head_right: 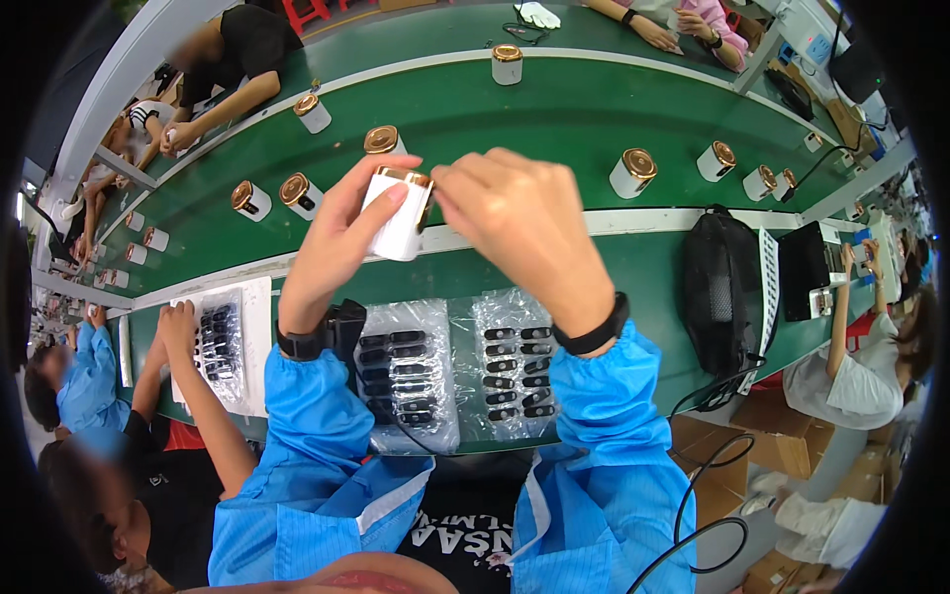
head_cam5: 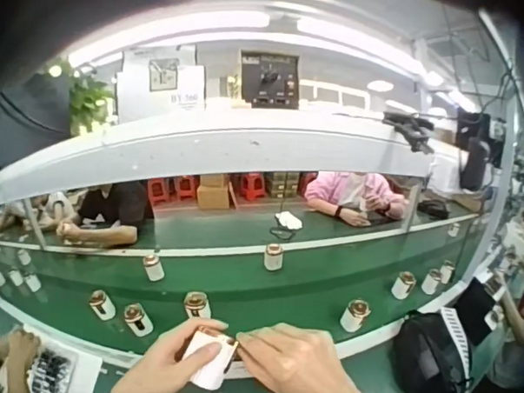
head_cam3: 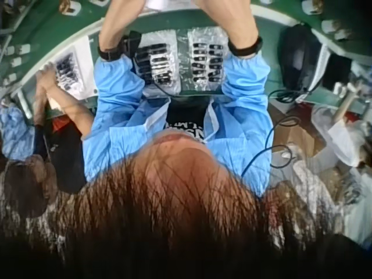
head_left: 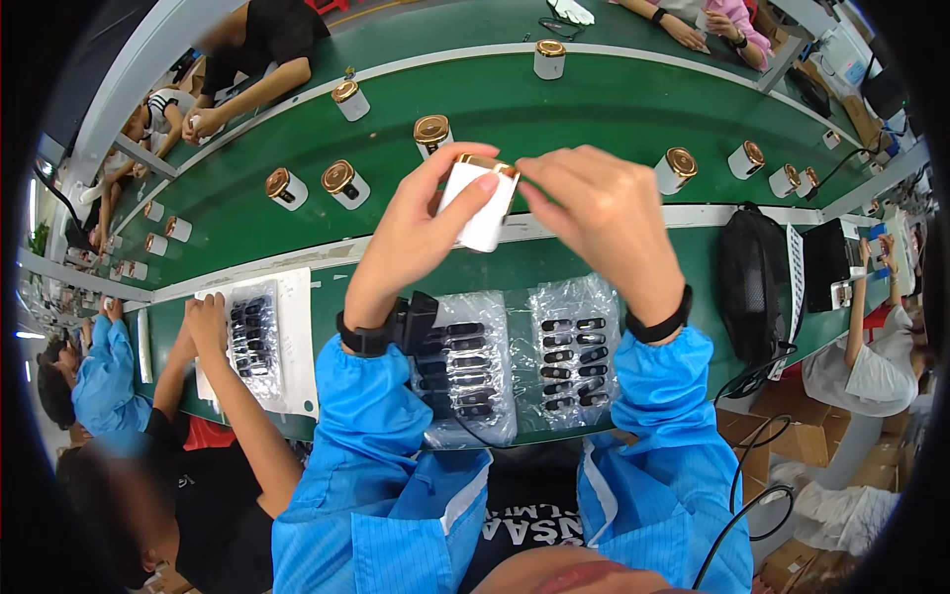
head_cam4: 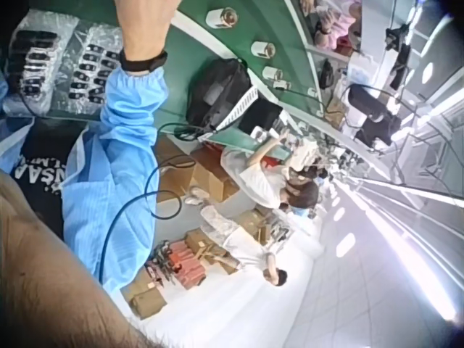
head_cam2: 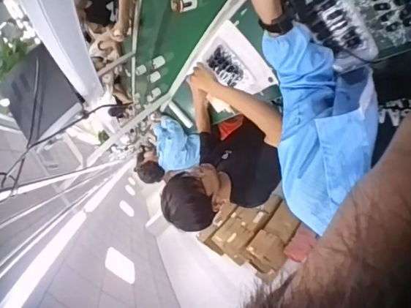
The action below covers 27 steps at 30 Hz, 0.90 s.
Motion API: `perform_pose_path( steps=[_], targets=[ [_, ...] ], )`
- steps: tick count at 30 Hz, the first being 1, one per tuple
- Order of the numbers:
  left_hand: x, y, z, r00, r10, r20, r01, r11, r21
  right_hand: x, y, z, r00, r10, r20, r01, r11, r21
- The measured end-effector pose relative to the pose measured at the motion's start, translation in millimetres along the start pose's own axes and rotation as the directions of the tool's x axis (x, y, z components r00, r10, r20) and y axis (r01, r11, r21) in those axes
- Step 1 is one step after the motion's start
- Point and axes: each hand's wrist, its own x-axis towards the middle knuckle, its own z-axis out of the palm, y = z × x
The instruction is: Applying labels and protective stickers to electronic device housings on an assembly line.
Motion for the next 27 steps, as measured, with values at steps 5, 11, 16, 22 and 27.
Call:
perform_pose_path(
  steps=[5, 11, 16, 22, 27],
  targets=[
    [4, -15, -10, 0.983, -0.184, 0.029, 0.184, 0.983, 0.002, -6, 4, 26, 0.985, 0.066, 0.161, -0.073, 0.997, 0.038],
    [11, -29, -2, 0.937, -0.35, -0.019, 0.35, 0.933, 0.08, -18, 25, 42, 0.968, 0.105, 0.226, -0.145, 0.975, 0.167],
    [9, -28, -8, 0.936, -0.351, 0.033, 0.349, 0.936, 0.054, -24, 29, 46, 0.973, 0.126, 0.193, -0.172, 0.956, 0.24],
    [12, -25, -3, 0.934, -0.355, 0.032, 0.354, 0.935, 0.032, -23, 29, 47, 0.971, 0.137, 0.194, -0.178, 0.961, 0.212],
    [12, -23, 4, 0.943, -0.331, -0.032, 0.332, 0.941, 0.062, -23, 27, 50, 0.977, 0.14, 0.159, -0.165, 0.974, 0.155]
  ],
)
